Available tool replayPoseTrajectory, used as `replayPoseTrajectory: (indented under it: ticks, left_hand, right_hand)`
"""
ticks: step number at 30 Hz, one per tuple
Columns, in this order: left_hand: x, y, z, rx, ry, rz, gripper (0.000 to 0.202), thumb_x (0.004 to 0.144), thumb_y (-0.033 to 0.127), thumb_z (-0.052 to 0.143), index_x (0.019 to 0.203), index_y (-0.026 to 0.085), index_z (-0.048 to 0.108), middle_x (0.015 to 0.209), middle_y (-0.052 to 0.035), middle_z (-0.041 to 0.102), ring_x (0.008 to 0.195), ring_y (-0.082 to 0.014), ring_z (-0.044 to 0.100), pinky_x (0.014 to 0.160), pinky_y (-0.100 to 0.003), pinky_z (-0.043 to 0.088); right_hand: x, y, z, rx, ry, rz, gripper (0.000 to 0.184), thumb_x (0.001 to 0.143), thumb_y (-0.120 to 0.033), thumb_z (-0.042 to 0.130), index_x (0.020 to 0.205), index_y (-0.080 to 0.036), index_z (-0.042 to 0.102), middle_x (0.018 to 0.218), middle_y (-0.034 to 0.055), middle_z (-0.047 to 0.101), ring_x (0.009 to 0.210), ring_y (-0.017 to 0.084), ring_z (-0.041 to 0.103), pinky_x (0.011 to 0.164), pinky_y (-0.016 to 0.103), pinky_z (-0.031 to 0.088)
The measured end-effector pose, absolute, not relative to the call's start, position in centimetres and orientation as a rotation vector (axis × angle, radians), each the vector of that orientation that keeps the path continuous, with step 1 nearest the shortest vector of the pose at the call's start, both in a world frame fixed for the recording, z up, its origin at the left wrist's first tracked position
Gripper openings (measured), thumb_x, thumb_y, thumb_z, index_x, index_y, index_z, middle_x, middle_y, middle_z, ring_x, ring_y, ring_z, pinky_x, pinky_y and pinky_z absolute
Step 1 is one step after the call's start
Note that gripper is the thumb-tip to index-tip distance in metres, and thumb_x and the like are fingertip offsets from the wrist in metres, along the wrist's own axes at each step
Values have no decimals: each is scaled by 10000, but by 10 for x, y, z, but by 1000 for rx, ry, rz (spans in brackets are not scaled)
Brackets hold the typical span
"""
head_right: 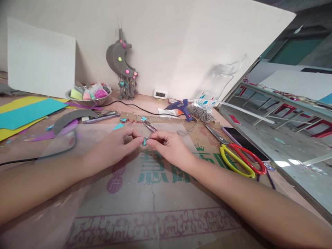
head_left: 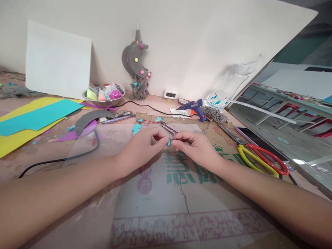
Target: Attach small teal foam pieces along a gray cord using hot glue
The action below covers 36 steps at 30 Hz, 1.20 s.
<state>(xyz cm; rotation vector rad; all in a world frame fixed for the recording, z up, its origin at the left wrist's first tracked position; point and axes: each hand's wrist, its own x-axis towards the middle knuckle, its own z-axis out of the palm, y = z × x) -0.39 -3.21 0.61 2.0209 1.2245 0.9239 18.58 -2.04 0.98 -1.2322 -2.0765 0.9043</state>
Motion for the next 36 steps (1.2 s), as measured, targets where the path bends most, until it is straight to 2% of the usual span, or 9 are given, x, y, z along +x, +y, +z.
replayPoseTrajectory:
  ticks: [8,13,19,25,29,32,36]
  left_hand:
    - [-5,-29,2,1966,1176,910,208,845,306,478,723,171,578,701,27,589,621,-108,508,606,-238,384]
    - [-4,-27,1,1926,1194,967,222,846,309,468,700,173,566,684,29,576,601,-102,493,589,-227,382]
    - [-5,-25,0,1820,1186,1008,208,830,304,475,682,179,552,626,33,530,557,-98,474,517,-207,363]
    - [-5,-26,0,1592,1205,983,220,827,379,486,717,192,521,558,54,441,408,-67,392,384,-189,317]
    - [-5,-26,1,1444,1227,970,225,821,443,490,810,219,510,564,63,417,363,-75,385,323,-196,309]
    - [-5,-26,1,1446,1217,976,226,820,444,489,798,219,507,577,64,421,363,-70,380,330,-196,314]
    - [-5,-25,1,1563,1175,1015,210,820,381,495,722,195,499,571,54,441,436,-70,411,409,-184,332]
  right_hand:
    - [190,-19,9,-1159,-2155,794,297,890,-343,464,682,-163,575,616,-16,540,569,89,470,542,209,363]
    - [194,-14,5,-1243,-2053,740,373,934,-408,365,792,-168,612,614,-10,543,552,98,471,521,221,356]
    - [199,-4,4,-1094,-1690,777,205,831,-385,583,808,-198,502,574,-51,494,515,89,430,514,222,347]
    - [223,26,11,-977,-1457,852,292,852,-429,547,684,-202,475,544,-38,463,473,89,408,482,234,340]
    - [231,41,11,-1030,-1438,895,270,797,-414,622,695,-195,501,573,-23,518,480,87,436,484,235,359]
    - [226,38,7,-1091,-1537,907,243,761,-375,661,732,-193,503,614,-11,587,504,92,481,510,237,387]
    - [214,24,2,-1150,-1729,849,203,757,-323,652,757,-194,495,652,-3,633,577,112,546,567,245,417]
